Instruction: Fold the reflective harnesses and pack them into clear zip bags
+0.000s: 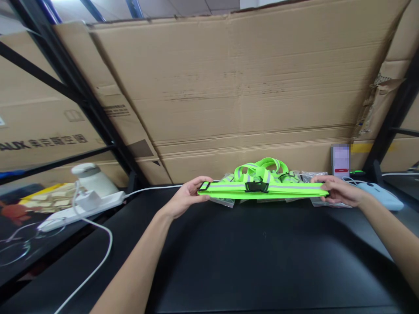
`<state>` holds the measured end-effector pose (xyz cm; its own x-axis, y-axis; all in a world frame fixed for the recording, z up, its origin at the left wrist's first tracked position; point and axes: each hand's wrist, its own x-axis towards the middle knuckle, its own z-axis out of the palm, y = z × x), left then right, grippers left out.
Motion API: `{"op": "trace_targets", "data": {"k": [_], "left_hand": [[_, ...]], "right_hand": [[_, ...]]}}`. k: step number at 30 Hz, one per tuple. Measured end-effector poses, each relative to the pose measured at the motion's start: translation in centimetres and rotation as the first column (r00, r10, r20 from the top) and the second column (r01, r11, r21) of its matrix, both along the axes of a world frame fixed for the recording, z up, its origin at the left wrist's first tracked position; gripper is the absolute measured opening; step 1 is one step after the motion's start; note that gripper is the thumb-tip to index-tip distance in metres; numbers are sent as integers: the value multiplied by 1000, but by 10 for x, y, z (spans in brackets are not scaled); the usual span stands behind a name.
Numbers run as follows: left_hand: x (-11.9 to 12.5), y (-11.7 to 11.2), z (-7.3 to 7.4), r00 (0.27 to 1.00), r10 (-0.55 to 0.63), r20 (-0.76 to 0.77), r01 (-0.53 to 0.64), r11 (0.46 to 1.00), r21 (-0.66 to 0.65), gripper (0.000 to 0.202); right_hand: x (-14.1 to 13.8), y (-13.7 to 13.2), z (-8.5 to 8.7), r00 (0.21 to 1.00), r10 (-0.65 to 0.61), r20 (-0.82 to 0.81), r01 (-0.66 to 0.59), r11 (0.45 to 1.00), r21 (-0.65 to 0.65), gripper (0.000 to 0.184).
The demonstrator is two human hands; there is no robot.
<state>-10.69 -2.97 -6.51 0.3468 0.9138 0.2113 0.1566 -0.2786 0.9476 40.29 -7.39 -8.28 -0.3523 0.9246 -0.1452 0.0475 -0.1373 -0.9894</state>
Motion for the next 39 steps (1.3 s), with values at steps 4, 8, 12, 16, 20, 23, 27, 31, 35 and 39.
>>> {"op": "trace_targets", "data": {"k": [4, 8, 12, 16, 20, 23, 27, 31, 35, 39], "left_hand": [[2, 4, -4, 994, 29, 107, -27, 999, -21, 42], [3, 2, -3, 998, 25, 49, -24, 999, -29, 50], [7, 0, -4, 1000, -12, -23, 11, 998, -60, 47], [10, -1, -6, 1000, 10, 18, -8, 996, -92, 39], [11, -2, -7, 994, -16, 110, 26, 995, -96, 38], [11, -4, -6, 980, -63, 188, 87, 988, -126, 43], [17, -2, -7, 964, 21, 266, 20, 988, -153, 43], [20, 5, -13, 942, 122, 312, -88, 989, -123, 34], [17, 11, -18, 932, 188, 309, -167, 982, -92, 30], [8, 14, -17, 943, 198, 268, -189, 980, -59, 35]], "right_hand": [[-1, 1, 4, 990, -134, -42, 136, 990, 44, 49], [-5, 2, 3, 989, -133, -62, 136, 989, 62, 41], [-6, 4, 1, 979, -180, -93, 189, 977, 100, 45], [-7, 5, -1, 968, -214, -128, 229, 966, 117, 45], [-10, 5, -2, 975, -184, -125, 197, 975, 101, 32], [-11, 5, -3, 977, -171, -127, 185, 978, 102, 33], [-11, 6, -6, 984, -139, -112, 150, 984, 93, 40], [-9, 7, -9, 994, -83, -74, 87, 995, 54, 40], [-5, 7, -10, 997, -61, -52, 63, 997, 37, 40], [2, 8, -10, 997, -64, -36, 66, 997, 39, 39]]}}
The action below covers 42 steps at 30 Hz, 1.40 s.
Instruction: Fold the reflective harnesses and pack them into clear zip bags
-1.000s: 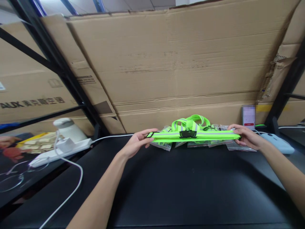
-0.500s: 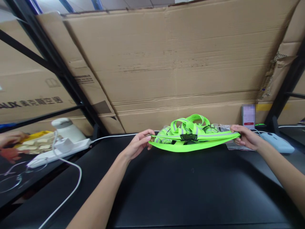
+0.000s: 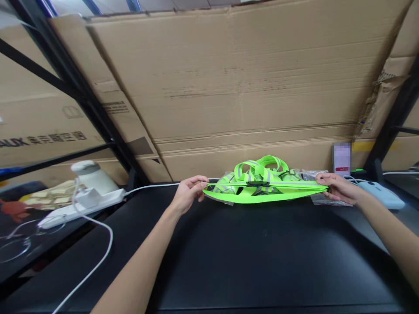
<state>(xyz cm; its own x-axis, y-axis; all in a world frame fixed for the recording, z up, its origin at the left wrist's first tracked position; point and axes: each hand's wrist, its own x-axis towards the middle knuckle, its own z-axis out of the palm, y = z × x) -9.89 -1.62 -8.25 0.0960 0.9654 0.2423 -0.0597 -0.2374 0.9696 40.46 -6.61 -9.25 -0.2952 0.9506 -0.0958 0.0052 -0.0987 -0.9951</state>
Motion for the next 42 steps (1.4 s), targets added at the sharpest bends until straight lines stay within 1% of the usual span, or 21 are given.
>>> {"op": "trace_targets", "data": {"k": [4, 9, 13, 15, 19, 22, 24, 26, 28, 30, 32, 35, 37, 39, 42], "left_hand": [[-8, 1, 6, 1000, -8, -27, 9, 1000, 25, 40], [-16, -2, 12, 997, -24, -73, 26, 999, 29, 39], [-11, -4, 13, 988, -83, -131, 81, 997, -17, 31], [-5, -5, 12, 983, -125, -135, 120, 992, -50, 31], [2, -7, 11, 981, -188, -47, 184, 980, -74, 33], [1, -10, 13, 973, -227, 51, 229, 972, -44, 30], [0, -13, 15, 958, -270, 93, 273, 962, -24, 32], [-1, -16, 18, 943, -317, 97, 320, 947, -19, 37], [0, -19, 20, 936, -346, 68, 348, 937, -33, 41], [1, -20, 21, 939, -342, 36, 344, 937, -59, 41], [2, -19, 20, 950, -310, 27, 311, 946, -88, 40], [1, -16, 17, 966, -252, 59, 257, 961, -102, 33], [1, -14, 15, 967, -233, 104, 241, 968, -75, 28], [2, -14, 14, 957, -227, 180, 235, 972, -27, 28], [10, -16, 13, 917, -259, 305, 274, 962, -6, 27]], "right_hand": [[7, 1, 0, 1000, 0, 18, 0, 1000, 0, 40], [11, 2, 0, 999, 34, 15, -34, 999, -8, 40], [5, 2, -2, 997, 33, -64, -33, 999, 5, 38], [-1, 2, -3, 994, 16, -110, -13, 999, 31, 39], [-11, -1, 0, 978, -7, -208, 28, 995, 99, 41], [-12, -5, 4, 967, 33, -253, -3, 993, 117, 50], [-12, -7, 7, 958, 55, -281, -23, 993, 114, 51], [-11, -9, 9, 952, 40, -304, -6, 994, 111, 50], [-12, -9, 11, 952, 0, -307, 37, 993, 114, 51], [-13, -7, 11, 952, -41, -302, 78, 991, 111, 47], [-13, -6, 10, 950, -68, -306, 104, 989, 103, 39], [-14, -4, 8, 945, -59, -323, 95, 991, 96, 32], [-15, -3, 8, 941, -38, -337, 86, 988, 127, 29], [-19, -4, 8, 935, -19, -354, 90, 978, 186, 27], [-31, -5, 11, 931, 16, -364, 80, 966, 246, 27]]}}
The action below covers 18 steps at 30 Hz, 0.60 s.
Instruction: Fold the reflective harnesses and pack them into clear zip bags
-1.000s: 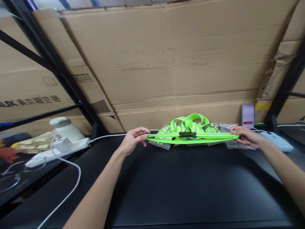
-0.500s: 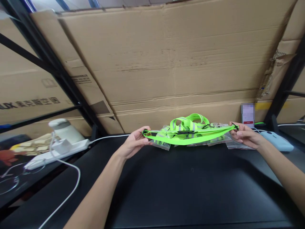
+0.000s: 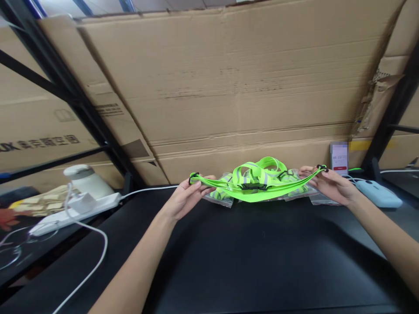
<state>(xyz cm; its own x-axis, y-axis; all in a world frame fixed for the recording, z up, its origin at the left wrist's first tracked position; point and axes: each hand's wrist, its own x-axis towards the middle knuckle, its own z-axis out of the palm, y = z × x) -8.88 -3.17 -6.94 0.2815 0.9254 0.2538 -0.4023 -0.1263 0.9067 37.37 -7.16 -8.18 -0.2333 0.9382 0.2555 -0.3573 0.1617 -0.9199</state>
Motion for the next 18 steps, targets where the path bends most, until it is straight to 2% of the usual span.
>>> {"op": "trace_targets", "data": {"k": [3, 7, 10, 13, 18], "left_hand": [[15, -3, -3, 997, -79, -5, 79, 995, -65, 22], [39, -7, -11, 993, -110, -30, 106, 989, -107, 24], [55, -9, -21, 998, -56, -40, 51, 993, -108, 32], [66, -11, -32, 992, -4, -126, -12, 992, -124, 43], [82, -17, -41, 981, -24, -192, 10, 997, -76, 49]], "right_hand": [[-17, -2, 1, 1000, 14, -25, -15, 999, -30, 25], [-44, -6, -2, 998, 23, -63, -29, 994, -103, 25], [-62, -9, -8, 999, 26, -31, -28, 997, -72, 35], [-73, -12, -15, 999, 37, 36, -36, 999, -27, 39], [-79, -16, -21, 982, 60, 180, -69, 996, 48, 35]]}}
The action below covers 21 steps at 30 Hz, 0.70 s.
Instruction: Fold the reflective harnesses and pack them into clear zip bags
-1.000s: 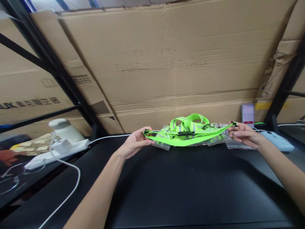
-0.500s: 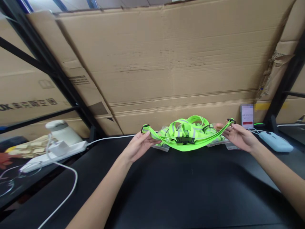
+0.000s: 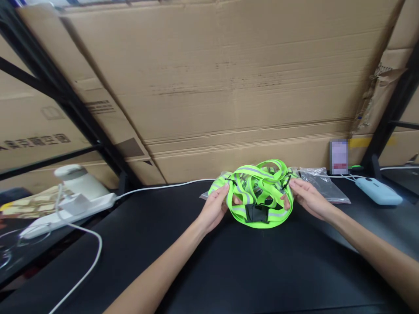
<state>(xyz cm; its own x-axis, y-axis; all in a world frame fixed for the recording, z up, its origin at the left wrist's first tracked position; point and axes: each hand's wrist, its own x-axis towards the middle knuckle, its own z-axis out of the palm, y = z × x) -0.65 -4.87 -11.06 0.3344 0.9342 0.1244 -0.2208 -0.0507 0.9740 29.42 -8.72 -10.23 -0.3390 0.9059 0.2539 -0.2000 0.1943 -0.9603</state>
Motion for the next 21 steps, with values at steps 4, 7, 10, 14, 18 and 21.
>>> {"op": "trace_targets", "data": {"k": [4, 7, 10, 14, 18, 21], "left_hand": [[8, -10, 3, 995, 19, -94, -5, 988, 153, 44], [12, -22, 8, 962, 61, -267, 20, 956, 292, 43], [16, -35, 10, 881, 162, -445, 111, 843, 527, 37], [20, -39, 9, 736, 394, -551, 233, 616, 752, 31], [19, -33, 5, 621, 489, -612, 313, 562, 766, 34], [20, -32, 3, 581, 488, -651, 399, 527, 751, 39]], "right_hand": [[-7, -5, -1, 987, -12, 159, -6, 994, 114, 37], [-16, -13, 1, 960, -89, 266, 35, 979, 201, 38], [-25, -22, 2, 931, -78, 358, -20, 965, 262, 40], [-29, -29, 1, 879, -101, 466, -66, 942, 329, 37], [-26, -26, -4, 895, -66, 441, -81, 949, 306, 36], [-24, -24, -8, 904, 19, 428, -102, 980, 171, 38]]}}
